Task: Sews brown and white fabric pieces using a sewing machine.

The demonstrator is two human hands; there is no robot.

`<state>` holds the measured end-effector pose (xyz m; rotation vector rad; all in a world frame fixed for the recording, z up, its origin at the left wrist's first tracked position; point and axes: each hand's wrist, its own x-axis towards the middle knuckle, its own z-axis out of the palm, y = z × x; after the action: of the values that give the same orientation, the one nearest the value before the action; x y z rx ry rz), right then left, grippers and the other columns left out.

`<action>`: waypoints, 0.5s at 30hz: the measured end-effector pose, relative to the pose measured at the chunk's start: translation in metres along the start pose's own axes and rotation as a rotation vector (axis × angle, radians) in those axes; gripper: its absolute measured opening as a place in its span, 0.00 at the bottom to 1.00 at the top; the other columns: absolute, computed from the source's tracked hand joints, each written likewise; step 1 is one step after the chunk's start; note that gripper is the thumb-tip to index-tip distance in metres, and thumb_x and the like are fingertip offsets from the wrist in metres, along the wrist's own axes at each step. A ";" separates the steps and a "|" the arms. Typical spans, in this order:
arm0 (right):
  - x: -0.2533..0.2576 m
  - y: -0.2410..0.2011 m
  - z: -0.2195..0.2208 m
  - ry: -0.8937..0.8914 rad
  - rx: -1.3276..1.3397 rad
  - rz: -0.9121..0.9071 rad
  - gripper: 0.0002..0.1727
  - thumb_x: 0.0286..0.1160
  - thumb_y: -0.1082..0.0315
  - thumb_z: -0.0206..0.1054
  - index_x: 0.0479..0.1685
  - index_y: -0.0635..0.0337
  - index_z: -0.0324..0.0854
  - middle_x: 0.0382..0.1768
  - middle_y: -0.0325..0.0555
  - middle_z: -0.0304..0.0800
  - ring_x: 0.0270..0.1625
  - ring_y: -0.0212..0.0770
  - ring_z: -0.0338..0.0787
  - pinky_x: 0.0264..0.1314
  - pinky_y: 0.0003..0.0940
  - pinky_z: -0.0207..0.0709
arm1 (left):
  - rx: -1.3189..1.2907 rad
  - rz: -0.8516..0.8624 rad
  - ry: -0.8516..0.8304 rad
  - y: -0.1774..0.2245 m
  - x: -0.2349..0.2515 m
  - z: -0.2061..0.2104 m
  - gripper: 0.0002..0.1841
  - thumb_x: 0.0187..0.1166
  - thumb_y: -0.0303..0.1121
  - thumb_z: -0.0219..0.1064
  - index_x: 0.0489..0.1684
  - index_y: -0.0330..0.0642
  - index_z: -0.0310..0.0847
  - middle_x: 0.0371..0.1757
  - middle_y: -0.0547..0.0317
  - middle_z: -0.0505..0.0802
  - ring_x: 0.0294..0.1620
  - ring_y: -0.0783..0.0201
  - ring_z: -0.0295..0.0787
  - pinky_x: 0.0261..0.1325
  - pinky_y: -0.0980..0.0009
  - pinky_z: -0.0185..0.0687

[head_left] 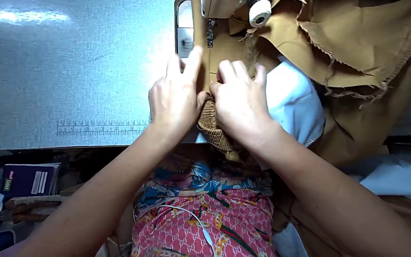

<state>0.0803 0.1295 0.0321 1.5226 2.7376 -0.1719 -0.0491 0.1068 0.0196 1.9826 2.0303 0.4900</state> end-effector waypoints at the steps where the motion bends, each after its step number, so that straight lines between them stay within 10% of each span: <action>1: -0.002 -0.004 0.001 0.012 -0.032 -0.017 0.15 0.78 0.76 0.58 0.48 0.62 0.92 0.61 0.54 0.85 0.70 0.55 0.82 0.70 0.64 0.65 | -0.014 0.163 0.055 -0.012 -0.002 0.007 0.21 0.75 0.30 0.72 0.66 0.35 0.83 0.57 0.35 0.89 0.60 0.31 0.85 0.58 0.34 0.75; 4: -0.009 -0.012 0.005 -0.031 -0.137 -0.033 0.19 0.80 0.80 0.53 0.62 0.70 0.87 0.60 0.60 0.87 0.68 0.56 0.84 0.67 0.53 0.71 | -0.087 0.489 0.133 -0.041 -0.001 0.027 0.09 0.81 0.29 0.64 0.42 0.38 0.93 0.54 0.43 0.94 0.67 0.37 0.85 0.71 0.41 0.72; 8: -0.018 -0.011 0.006 -0.138 -0.128 -0.017 0.24 0.85 0.78 0.48 0.78 0.72 0.75 0.78 0.66 0.78 0.83 0.62 0.75 0.84 0.55 0.64 | -0.066 0.547 0.184 -0.044 -0.005 0.031 0.10 0.84 0.29 0.63 0.45 0.42 0.94 0.51 0.48 0.95 0.65 0.40 0.87 0.73 0.34 0.67; 15: -0.015 -0.006 0.004 -0.185 -0.198 -0.030 0.26 0.85 0.80 0.47 0.81 0.72 0.72 0.82 0.66 0.72 0.85 0.62 0.72 0.78 0.62 0.66 | -0.019 0.534 0.217 -0.037 -0.001 0.033 0.09 0.82 0.26 0.65 0.42 0.45 0.95 0.45 0.51 0.93 0.61 0.42 0.86 0.75 0.31 0.61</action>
<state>0.0830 0.1129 0.0300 1.3447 2.5487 -0.0375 -0.0695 0.1070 -0.0255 2.5533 1.5677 0.8590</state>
